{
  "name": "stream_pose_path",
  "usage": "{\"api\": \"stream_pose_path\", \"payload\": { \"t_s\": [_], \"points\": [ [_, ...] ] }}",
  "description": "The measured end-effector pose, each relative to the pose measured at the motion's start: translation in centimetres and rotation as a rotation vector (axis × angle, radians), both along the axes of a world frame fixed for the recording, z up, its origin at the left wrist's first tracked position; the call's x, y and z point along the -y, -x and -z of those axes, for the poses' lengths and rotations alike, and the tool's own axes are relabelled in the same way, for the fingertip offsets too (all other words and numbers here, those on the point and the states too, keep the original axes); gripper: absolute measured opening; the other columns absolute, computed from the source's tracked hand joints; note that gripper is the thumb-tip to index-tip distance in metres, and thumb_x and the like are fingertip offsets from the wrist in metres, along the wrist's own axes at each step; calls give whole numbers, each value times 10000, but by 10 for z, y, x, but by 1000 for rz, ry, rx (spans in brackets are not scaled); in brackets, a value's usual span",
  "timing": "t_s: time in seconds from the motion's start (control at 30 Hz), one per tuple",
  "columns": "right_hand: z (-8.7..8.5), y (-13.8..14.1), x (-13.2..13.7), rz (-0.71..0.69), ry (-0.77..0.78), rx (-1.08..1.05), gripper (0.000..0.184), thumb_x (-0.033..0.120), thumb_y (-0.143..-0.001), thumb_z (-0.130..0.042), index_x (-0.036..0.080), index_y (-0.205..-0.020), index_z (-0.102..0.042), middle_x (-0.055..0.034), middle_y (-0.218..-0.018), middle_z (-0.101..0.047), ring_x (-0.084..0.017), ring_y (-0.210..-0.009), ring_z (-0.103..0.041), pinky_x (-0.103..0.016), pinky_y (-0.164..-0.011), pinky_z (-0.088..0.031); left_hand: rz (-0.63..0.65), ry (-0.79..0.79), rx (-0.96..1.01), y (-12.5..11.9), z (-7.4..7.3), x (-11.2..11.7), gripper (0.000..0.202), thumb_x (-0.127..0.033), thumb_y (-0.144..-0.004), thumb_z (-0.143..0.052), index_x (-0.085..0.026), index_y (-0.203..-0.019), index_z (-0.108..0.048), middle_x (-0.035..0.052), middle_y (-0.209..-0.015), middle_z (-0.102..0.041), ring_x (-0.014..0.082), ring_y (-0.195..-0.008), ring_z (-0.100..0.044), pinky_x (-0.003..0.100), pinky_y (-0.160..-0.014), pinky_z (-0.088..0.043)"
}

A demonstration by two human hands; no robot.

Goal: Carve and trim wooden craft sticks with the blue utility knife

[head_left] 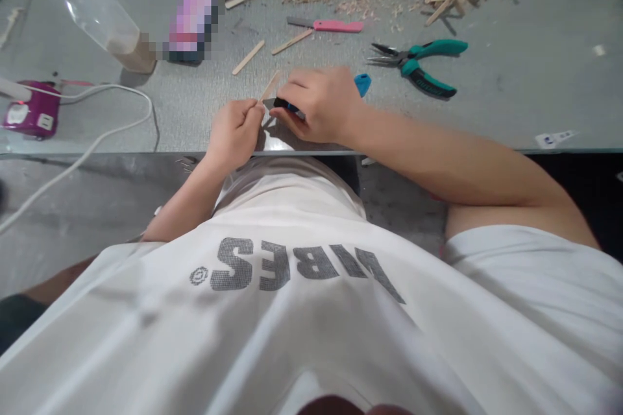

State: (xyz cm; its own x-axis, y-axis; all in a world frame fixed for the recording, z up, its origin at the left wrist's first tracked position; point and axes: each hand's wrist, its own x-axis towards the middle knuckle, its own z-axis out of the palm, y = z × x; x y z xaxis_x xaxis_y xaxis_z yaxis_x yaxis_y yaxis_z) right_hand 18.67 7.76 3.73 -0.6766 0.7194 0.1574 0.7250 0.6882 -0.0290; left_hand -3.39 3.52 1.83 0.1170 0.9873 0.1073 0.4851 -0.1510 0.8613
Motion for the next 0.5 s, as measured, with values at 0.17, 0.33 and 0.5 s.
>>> {"api": "stream_pose_path", "payload": {
  "t_s": [0.17, 0.33, 0.5],
  "points": [
    [2, -3, -6, -52, -57, 69, 657, 597, -1221, -282, 213, -1363, -795, -188, -1242, -817, -341, -1065, -748, -454, -802, -435, 12, -3, -41, 1, 0, 0, 450, -276, -1070, -538, -254, -662, -350, -2, -620, -372, 159, -600, -342, 366, -586, -235],
    [7, -5, -10, -100, -129, 65, 710, 598, -1227, -228, 213, -1389, -803, -182, -1204, -819, -340, -1042, -745, -454, -780, -387, 24, 19, -43, 3, -2, -1, 420, -307, -1043, -522, -256, -661, -356, 3, -635, -386, 166, -617, -366, 377, -613, -237],
    [18, -6, -17, -149, -179, -22, 706, 621, -1230, -244, 216, -1301, -817, -171, -1153, -821, -305, -972, -697, -438, -771, -362, 26, 39, -61, 4, -3, -1, 407, -356, -1034, -497, -264, -656, -377, 2, -633, -396, 174, -625, -376, 387, -632, -244]
  ]
}}
